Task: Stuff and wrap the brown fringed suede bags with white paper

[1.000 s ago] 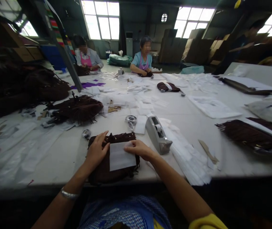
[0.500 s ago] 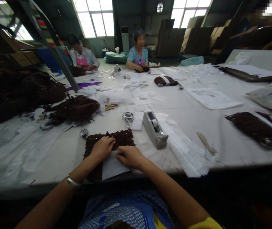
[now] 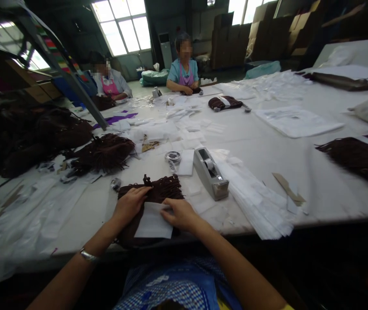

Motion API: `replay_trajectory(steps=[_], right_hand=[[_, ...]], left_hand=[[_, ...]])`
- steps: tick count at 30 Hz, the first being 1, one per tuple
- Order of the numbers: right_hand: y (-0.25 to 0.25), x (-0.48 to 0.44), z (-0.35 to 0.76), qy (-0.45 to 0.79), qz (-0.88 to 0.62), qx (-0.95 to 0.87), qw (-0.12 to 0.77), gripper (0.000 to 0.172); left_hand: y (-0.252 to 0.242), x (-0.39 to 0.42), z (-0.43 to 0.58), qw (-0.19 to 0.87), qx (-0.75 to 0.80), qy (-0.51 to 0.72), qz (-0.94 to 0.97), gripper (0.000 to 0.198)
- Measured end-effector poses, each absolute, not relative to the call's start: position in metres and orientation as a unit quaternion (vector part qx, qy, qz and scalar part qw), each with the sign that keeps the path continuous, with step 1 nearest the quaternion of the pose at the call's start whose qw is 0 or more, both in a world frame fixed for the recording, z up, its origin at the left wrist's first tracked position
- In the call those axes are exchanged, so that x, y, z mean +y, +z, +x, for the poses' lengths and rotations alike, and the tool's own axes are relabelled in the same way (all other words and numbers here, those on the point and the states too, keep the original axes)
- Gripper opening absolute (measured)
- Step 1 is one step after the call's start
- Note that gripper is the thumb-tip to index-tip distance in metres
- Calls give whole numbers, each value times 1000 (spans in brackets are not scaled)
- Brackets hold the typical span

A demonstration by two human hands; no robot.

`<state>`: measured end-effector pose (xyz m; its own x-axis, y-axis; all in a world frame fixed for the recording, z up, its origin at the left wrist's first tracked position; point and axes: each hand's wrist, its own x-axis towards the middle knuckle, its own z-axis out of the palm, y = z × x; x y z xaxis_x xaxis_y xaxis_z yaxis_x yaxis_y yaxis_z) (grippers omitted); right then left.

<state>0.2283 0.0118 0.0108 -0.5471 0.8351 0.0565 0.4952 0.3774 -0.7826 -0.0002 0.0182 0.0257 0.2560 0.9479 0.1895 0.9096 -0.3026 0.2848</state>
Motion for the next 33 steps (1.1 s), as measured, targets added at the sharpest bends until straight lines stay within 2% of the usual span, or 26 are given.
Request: replay_trajectory(steps=[3,7,12,14,16,17,20,21,25,30,33], right_hand=[[9,13,227,368,-418,-797,234,15],[7,12,228,375,-421,-791,236,15],[7,12,228,383,-425,-784,239,16],[9,14,229,392,-428,-779,237,16],[16,16,230,408,-426,-771,240,16],[20,17,231,416,-426,-765,245,15],[36,21,227,447,-436,-732,272,15],[40,23,224,464,-442,-716,276,15],[43,34,204,531,-465,-660,256,10],[28,55,183,633,-478,-577,194,5],[26,64,178,637,-490,-570,170,8]], left_hand=[[22,21,-8,39,615,80,783,37],[40,24,-37,35,630,41,775,18],[80,9,-113,-79,770,-10,633,25],[87,6,-117,-102,780,31,616,28],[84,10,-98,-57,737,119,663,32],[79,15,-83,0,696,164,699,37],[59,35,-39,124,628,233,732,58],[53,42,-30,144,612,247,737,54],[41,55,-21,171,573,273,753,19],[49,46,-27,185,552,313,750,16],[60,39,-23,174,545,318,756,17]])
